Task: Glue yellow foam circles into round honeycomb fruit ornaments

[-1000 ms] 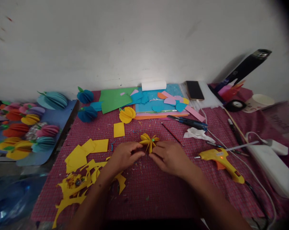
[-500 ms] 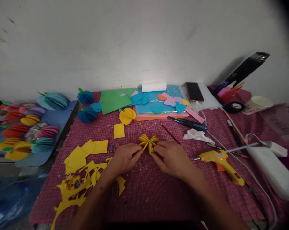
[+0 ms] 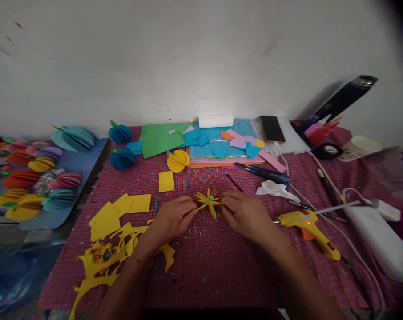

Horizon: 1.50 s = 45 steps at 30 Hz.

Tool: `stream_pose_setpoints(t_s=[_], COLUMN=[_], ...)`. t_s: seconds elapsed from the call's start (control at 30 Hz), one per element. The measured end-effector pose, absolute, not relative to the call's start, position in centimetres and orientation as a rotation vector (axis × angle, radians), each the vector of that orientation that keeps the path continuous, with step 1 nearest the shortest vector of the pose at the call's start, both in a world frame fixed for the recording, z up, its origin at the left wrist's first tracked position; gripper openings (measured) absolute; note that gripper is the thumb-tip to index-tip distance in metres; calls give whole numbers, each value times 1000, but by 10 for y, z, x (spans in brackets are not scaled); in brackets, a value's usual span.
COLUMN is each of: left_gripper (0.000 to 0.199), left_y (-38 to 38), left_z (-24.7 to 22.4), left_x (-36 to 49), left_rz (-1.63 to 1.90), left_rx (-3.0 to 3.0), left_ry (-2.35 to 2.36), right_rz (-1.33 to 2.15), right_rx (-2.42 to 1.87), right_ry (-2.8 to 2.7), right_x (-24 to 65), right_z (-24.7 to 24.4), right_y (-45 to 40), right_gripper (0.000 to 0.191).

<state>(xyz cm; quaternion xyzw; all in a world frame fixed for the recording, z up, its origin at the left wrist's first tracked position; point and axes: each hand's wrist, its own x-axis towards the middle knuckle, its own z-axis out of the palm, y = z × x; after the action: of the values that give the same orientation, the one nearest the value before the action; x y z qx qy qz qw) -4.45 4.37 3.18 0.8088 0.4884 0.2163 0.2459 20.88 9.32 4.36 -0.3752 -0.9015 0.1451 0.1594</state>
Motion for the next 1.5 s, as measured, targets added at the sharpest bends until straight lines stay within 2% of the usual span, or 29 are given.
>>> stream_pose_setpoints(t_s=[0.23, 0.57, 0.87, 1.33, 1.5], left_gripper=[21, 17, 27, 23, 19], left_y=[44, 41, 41, 41, 41], left_z=[34, 33, 26, 29, 29], left_x=[-45, -40, -36, -37, -39], left_rz=[602, 534, 539, 570, 579], left_rx=[2194, 2248, 2377, 2358, 2314], left_ry=[1231, 1403, 1366, 1381, 1378], right_rz=[484, 500, 518, 757, 797], right_rx=[-981, -923, -959, -873, -805], right_ry=[-2562, -2641, -2681, -2494, -2316], right_x=[208, 206, 203, 213, 215], right_z=[42, 44, 42, 51, 56], right_y=[93, 91, 89, 89, 91], right_gripper=[20, 20, 17, 17, 10])
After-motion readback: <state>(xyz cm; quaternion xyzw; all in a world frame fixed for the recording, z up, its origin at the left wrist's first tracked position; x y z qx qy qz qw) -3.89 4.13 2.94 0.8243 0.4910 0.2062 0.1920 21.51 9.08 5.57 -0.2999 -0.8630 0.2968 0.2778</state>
